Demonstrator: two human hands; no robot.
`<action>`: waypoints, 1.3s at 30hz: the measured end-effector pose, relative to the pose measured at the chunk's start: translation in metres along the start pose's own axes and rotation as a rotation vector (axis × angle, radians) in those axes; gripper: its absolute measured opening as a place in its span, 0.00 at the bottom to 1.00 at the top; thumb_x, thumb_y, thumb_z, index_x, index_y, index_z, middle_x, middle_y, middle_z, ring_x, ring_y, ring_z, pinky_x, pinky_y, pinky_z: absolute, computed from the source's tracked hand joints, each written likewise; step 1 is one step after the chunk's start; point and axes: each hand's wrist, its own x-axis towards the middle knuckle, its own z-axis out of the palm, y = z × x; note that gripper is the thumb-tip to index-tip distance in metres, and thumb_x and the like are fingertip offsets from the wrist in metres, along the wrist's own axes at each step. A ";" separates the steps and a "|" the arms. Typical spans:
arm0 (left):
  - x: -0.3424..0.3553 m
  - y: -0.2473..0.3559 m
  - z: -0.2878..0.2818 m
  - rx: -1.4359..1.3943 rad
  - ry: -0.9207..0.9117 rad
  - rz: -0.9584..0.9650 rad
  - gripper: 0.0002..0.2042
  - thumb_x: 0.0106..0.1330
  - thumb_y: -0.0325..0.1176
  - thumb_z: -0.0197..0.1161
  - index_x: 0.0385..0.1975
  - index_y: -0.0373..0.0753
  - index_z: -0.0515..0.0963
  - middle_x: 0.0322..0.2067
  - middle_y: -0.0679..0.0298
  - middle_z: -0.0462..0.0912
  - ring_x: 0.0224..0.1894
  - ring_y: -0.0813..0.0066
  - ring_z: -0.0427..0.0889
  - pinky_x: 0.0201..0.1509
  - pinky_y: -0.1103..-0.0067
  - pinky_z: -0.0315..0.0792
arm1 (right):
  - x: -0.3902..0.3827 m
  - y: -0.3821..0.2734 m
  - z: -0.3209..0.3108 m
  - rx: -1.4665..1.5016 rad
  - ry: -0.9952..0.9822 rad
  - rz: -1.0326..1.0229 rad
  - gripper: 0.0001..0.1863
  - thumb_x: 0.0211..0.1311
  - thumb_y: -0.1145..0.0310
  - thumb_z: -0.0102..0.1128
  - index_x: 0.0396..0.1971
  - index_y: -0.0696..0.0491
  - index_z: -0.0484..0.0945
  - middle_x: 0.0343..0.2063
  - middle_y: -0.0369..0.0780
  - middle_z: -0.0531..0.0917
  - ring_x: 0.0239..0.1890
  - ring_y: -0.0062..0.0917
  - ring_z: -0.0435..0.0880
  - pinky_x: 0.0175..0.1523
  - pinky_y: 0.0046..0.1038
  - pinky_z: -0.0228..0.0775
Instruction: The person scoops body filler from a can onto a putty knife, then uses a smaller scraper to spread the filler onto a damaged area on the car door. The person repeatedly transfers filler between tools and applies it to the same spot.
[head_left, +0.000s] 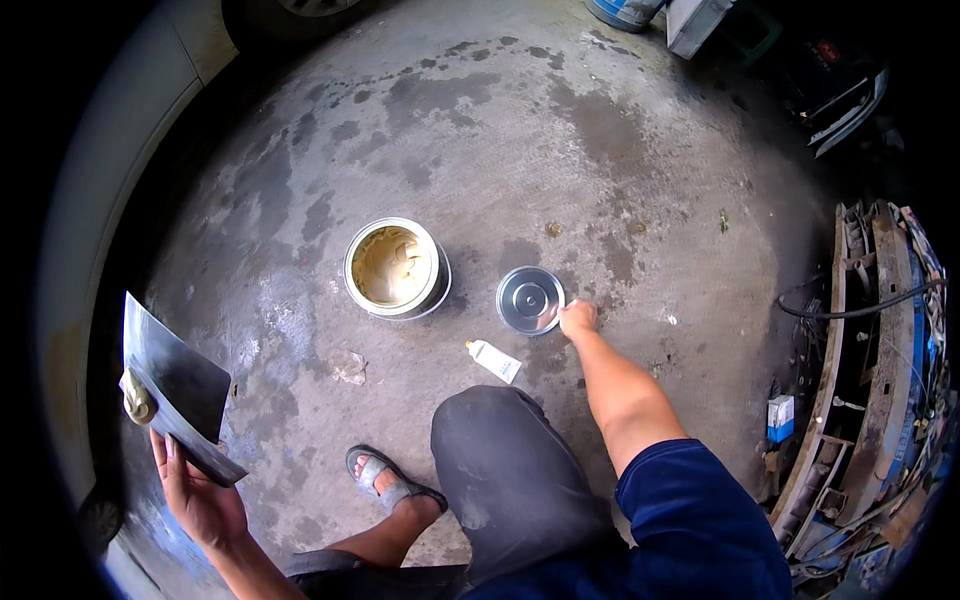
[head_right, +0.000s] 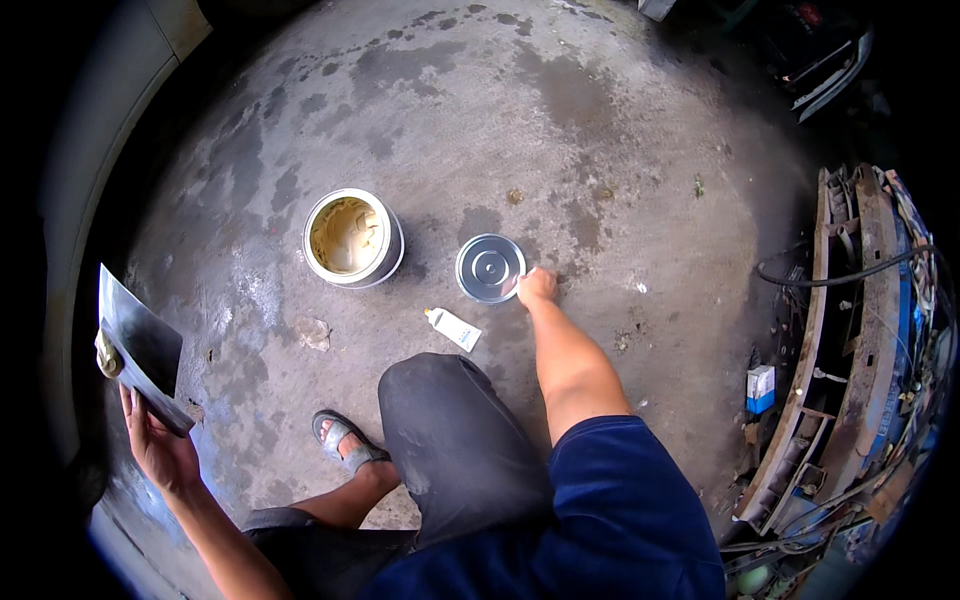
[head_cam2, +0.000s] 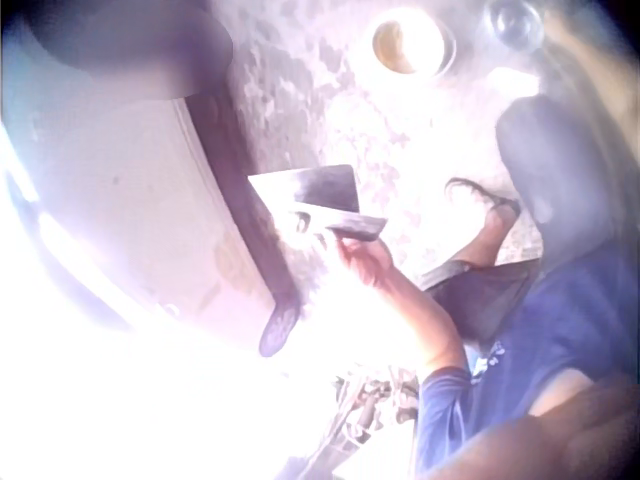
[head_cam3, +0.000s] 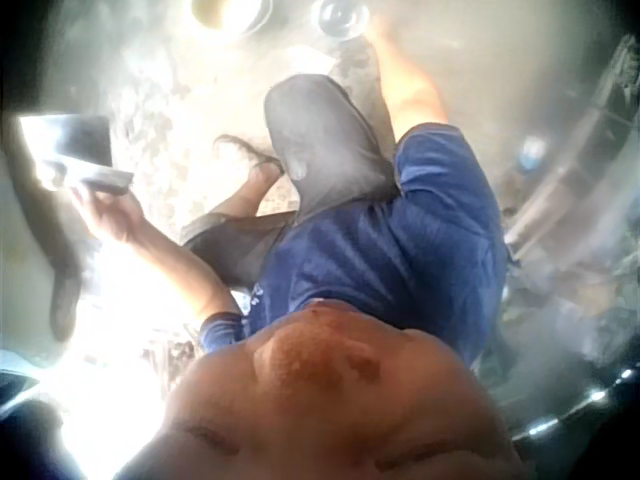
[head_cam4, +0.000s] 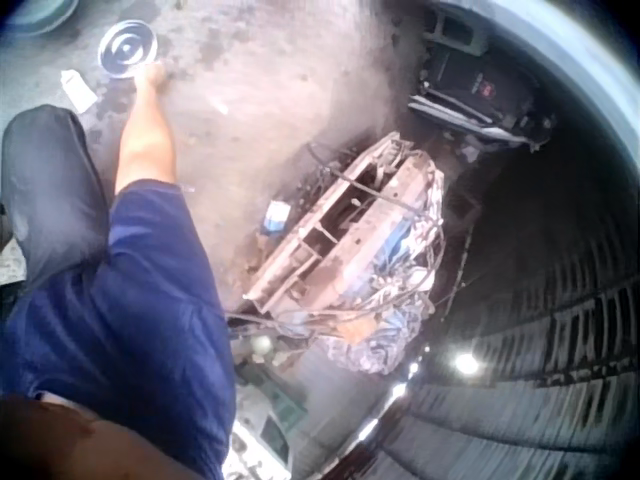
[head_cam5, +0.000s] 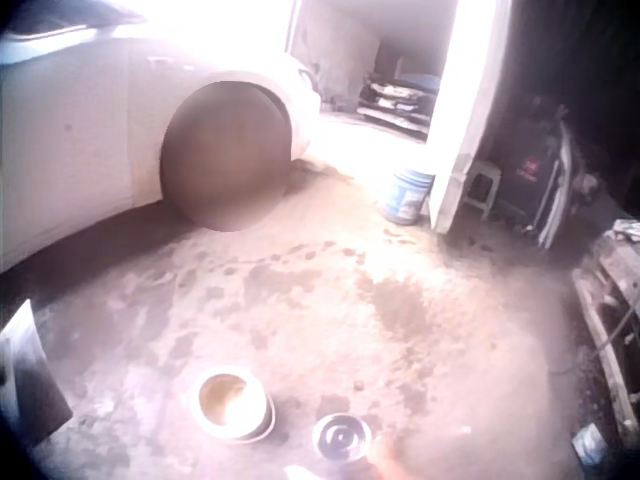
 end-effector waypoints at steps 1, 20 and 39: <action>-0.003 0.000 0.001 0.005 -0.013 -0.009 0.22 0.72 0.27 0.44 0.65 0.32 0.55 0.58 0.52 0.71 0.59 0.65 0.74 0.65 0.70 0.66 | -0.001 -0.005 0.005 -0.007 0.009 0.023 0.18 0.52 0.58 0.64 0.37 0.56 0.83 0.40 0.51 0.83 0.47 0.41 0.82 0.54 0.37 0.72; -0.011 0.004 0.008 -0.012 0.118 -0.013 0.22 0.70 0.25 0.48 0.63 0.30 0.59 0.54 0.54 0.76 0.54 0.68 0.78 0.61 0.73 0.70 | -0.039 -0.066 -0.076 0.243 0.253 -0.520 0.17 0.48 0.69 0.64 0.40 0.57 0.78 0.32 0.45 0.81 0.36 0.42 0.81 0.42 0.40 0.73; -0.031 0.019 -0.015 -0.011 0.187 0.037 0.21 0.70 0.26 0.47 0.62 0.31 0.60 0.52 0.54 0.77 0.54 0.70 0.78 0.61 0.74 0.70 | -0.144 -0.230 -0.040 -0.035 0.269 -1.750 0.08 0.52 0.70 0.55 0.33 0.54 0.77 0.28 0.36 0.75 0.35 0.30 0.76 0.37 0.31 0.68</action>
